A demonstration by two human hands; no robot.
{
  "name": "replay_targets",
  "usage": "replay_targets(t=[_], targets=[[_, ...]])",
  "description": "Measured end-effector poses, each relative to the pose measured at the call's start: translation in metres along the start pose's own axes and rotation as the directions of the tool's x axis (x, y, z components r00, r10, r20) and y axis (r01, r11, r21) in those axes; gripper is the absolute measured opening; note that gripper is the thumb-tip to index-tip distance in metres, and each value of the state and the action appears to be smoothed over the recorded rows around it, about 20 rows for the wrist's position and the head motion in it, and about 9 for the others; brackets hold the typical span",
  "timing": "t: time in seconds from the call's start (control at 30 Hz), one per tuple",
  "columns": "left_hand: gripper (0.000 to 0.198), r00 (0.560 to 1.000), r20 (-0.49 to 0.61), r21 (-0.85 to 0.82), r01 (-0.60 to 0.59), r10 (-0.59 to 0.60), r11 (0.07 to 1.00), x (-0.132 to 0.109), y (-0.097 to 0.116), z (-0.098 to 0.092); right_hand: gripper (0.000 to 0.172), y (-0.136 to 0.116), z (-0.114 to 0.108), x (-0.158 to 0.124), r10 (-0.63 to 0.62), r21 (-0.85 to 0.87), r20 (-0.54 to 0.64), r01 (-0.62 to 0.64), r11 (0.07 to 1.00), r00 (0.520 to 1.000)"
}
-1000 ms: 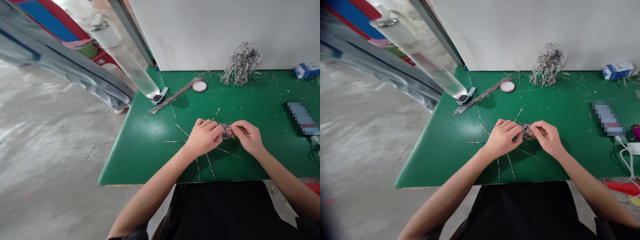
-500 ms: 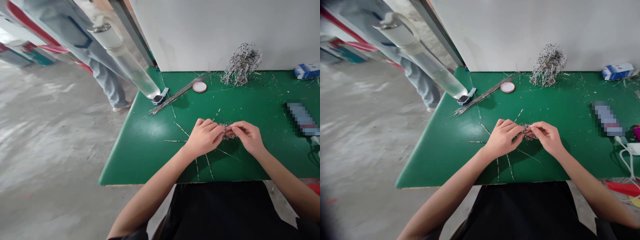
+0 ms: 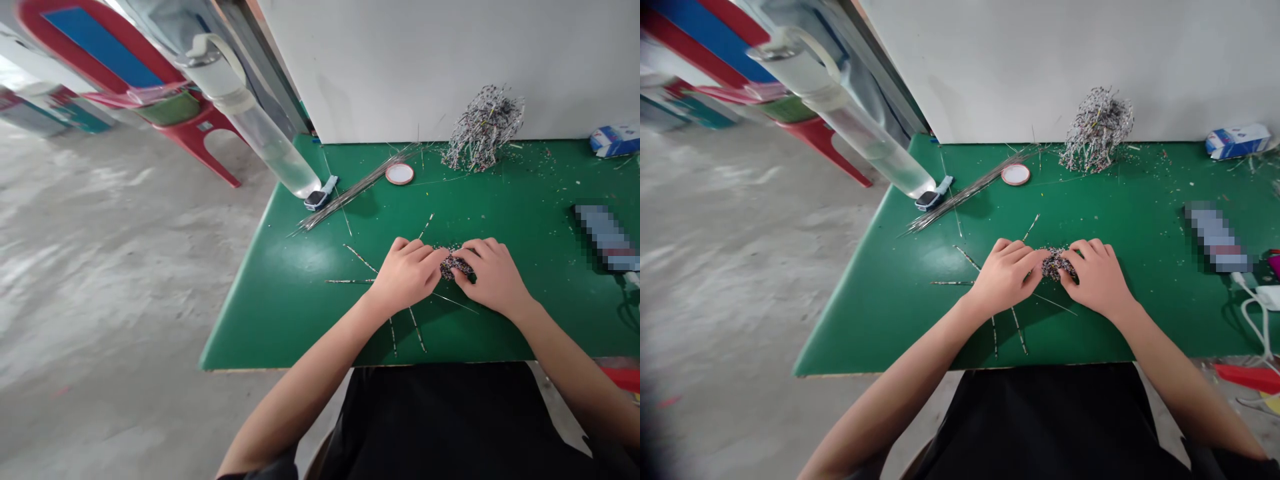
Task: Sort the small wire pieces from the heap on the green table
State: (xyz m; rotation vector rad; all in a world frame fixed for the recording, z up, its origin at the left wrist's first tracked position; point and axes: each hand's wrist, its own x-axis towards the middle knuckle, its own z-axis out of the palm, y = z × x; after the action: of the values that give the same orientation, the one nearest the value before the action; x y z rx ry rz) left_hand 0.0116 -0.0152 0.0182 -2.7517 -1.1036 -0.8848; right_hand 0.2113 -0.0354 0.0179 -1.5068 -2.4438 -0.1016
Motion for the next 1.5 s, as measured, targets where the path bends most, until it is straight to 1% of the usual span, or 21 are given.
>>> replay_targets(t=[0.1,0.2,0.37,0.43,0.57,0.67,0.73,0.77,0.87,0.93,0.97,1.1,1.2,1.3,1.4,1.5], targets=[[0.020,1.000,-0.006,0.004,-0.009,0.009,1.000,0.0001,-0.0001,0.0002,0.017,-0.0001,0.0005,0.0001,0.016,-0.039,0.005,-0.016,0.999,1.000],[0.021,1.000,0.011,0.011,-0.014,0.014,1.000,-0.0002,0.0000,-0.0001,0.014,0.0002,0.0008,0.0005,0.032,-0.055,0.014,-0.031,0.998,0.999],[0.021,0.999,0.038,0.025,-0.032,0.031,0.999,-0.0006,0.0005,-0.0008,0.011,0.0015,0.0009,0.0009,0.013,-0.030,0.023,-0.013,0.999,1.000],[0.022,0.998,0.047,0.030,-0.034,0.032,0.999,-0.0004,0.0007,-0.0007,0.014,0.0021,0.0010,0.0011,0.005,-0.006,0.021,-0.005,1.000,1.000],[0.021,0.998,0.044,0.041,-0.044,0.042,0.998,-0.0001,0.0011,0.0002,0.019,0.0032,0.0017,0.0020,0.016,0.100,-0.002,-0.016,0.995,1.000],[0.021,0.997,0.061,0.049,-0.052,0.049,0.997,-0.0001,0.0018,0.0008,0.018,0.0035,0.0014,0.0028,0.097,0.287,-0.039,-0.081,0.954,0.995],[0.021,0.995,0.081,0.046,-0.065,0.061,0.997,0.0000,0.0023,0.0007,0.017,0.0034,0.0004,0.0033,0.199,0.479,-0.031,-0.160,0.863,0.979],[0.021,0.993,0.094,0.041,-0.072,0.068,0.997,0.0001,0.0025,0.0005,0.017,0.0033,-0.0002,0.0036,0.251,0.580,-0.008,-0.200,0.790,0.968],[0.022,0.988,0.127,0.023,-0.092,0.089,0.995,0.0005,0.0032,-0.0006,0.019,0.0026,-0.0021,0.0044,0.344,0.815,0.106,-0.279,0.507,0.933],[0.022,0.985,0.140,0.017,-0.103,0.099,0.995,0.0008,0.0037,-0.0014,0.021,0.0020,-0.0025,0.0048,0.360,0.891,0.172,-0.301,0.341,0.917],[0.022,0.984,0.144,0.015,-0.104,0.100,0.995,0.0008,0.0039,-0.0017,0.023,0.0018,-0.0024,0.0050,0.365,0.911,0.194,-0.305,0.276,0.910],[0.022,0.987,0.140,0.005,-0.082,0.081,0.997,0.0007,0.0042,-0.0017,0.029,0.0012,-0.0013,0.0055,0.383,0.955,0.240,-0.288,0.071,0.892],[0.022,0.991,0.123,-0.019,-0.055,0.057,0.998,0.0004,0.0039,-0.0008,0.028,0.0017,-0.0020,0.0059,0.358,0.957,0.283,-0.289,-0.037,0.890],[0.023,0.995,0.098,-0.039,-0.033,0.037,0.999,0.0003,0.0033,0.0002,0.024,0.0023,-0.0035,0.0064,0.329,0.952,0.307,-0.289,-0.104,0.893],[0.022,0.997,0.071,-0.051,-0.035,0.038,0.998,0.0001,0.0027,0.0004,0.020,0.0029,-0.0038,0.0064,0.319,0.951,0.308,-0.280,-0.134,0.896],[0.021,0.997,0.070,-0.056,-0.032,0.036,0.998,0.0000,0.0025,0.0003,0.021,0.0031,-0.0031,0.0060,0.315,0.952,0.306,-0.284,-0.114,0.898]])
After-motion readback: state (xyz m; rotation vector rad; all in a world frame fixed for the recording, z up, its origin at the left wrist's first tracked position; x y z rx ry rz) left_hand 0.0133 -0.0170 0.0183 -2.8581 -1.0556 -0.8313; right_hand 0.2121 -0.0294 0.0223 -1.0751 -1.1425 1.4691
